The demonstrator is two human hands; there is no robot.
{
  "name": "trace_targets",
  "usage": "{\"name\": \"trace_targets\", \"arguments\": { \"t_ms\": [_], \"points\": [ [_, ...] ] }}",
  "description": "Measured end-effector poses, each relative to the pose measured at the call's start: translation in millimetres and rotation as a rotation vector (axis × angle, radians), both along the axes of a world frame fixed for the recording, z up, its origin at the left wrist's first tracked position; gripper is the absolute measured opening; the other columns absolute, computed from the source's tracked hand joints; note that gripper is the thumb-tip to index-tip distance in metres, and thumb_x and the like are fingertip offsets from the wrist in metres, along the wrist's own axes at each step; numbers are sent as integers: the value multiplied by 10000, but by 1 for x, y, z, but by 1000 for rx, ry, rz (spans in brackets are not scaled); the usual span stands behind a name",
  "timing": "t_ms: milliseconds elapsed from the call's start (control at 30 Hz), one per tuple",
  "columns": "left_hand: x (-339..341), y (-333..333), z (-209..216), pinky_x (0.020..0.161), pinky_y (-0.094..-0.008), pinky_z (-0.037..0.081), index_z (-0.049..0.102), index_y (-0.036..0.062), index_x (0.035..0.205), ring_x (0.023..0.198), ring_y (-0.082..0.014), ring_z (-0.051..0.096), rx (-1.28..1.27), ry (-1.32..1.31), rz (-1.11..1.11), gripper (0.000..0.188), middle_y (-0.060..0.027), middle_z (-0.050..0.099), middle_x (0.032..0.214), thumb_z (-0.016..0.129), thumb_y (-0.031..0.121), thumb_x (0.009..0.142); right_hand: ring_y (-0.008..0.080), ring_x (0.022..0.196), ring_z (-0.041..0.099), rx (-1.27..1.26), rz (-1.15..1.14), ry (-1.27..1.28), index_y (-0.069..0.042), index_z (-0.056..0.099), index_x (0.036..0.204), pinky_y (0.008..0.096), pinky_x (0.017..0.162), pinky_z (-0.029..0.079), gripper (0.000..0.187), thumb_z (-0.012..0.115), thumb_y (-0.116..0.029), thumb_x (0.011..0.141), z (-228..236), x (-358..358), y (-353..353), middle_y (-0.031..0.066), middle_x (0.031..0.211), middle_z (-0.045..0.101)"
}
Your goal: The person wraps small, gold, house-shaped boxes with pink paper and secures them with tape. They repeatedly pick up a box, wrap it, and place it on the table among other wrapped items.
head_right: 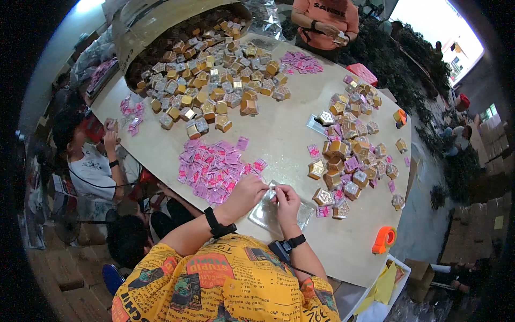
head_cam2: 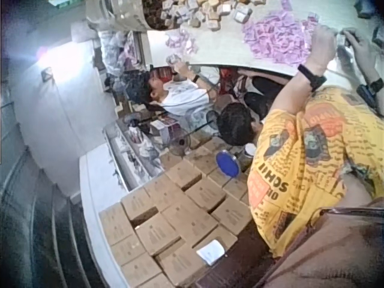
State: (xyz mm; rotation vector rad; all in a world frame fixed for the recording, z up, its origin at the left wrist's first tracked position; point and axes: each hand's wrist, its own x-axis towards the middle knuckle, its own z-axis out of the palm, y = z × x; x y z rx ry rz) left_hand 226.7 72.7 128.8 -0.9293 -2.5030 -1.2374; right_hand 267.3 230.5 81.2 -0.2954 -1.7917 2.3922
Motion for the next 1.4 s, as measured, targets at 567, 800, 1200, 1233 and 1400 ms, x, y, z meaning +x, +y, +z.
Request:
{"name": "trace_targets", "arguments": {
  "t_ms": [567,800,1200,1233,1400],
  "points": [
    [-11,-29,12,696,-397,457,673,21,868,787,-312,554,-24,-89,-48,151,-128,551,771,610,12,730,133,664,646,-572,133,-334,-30,529,1013,256,543,533,129,504,-153,982,17,-16,-37,102,839,654],
    [-18,-48,12,681,-377,446,575,46,1143,775,-273,557,-157,-35,-225,390,-103,546,775,631,113,763,160,709,651,-318,368,-343,53,628,975,239,626,521,138,528,-15,908,2,-26,-30,107,871,677],
    [-62,-55,9,748,-376,440,584,45,729,813,-262,553,-395,231,-263,109,-89,559,802,608,151,731,187,663,636,232,481,-281,58,643,888,290,605,511,85,599,-12,865,27,-65,-31,131,795,673],
    [-65,-55,1,735,-388,443,585,40,708,802,-270,560,-372,191,-251,119,-95,564,786,620,150,735,204,653,639,336,456,-254,51,642,881,298,602,512,86,605,-25,867,34,-67,-35,131,779,670],
    [-98,-61,-40,499,-344,423,621,-28,660,541,-175,559,-95,-727,-190,183,-116,577,601,657,134,737,283,676,614,1178,463,524,-14,628,911,356,600,503,140,631,-33,772,28,-84,-36,129,742,609]
  ]
}}
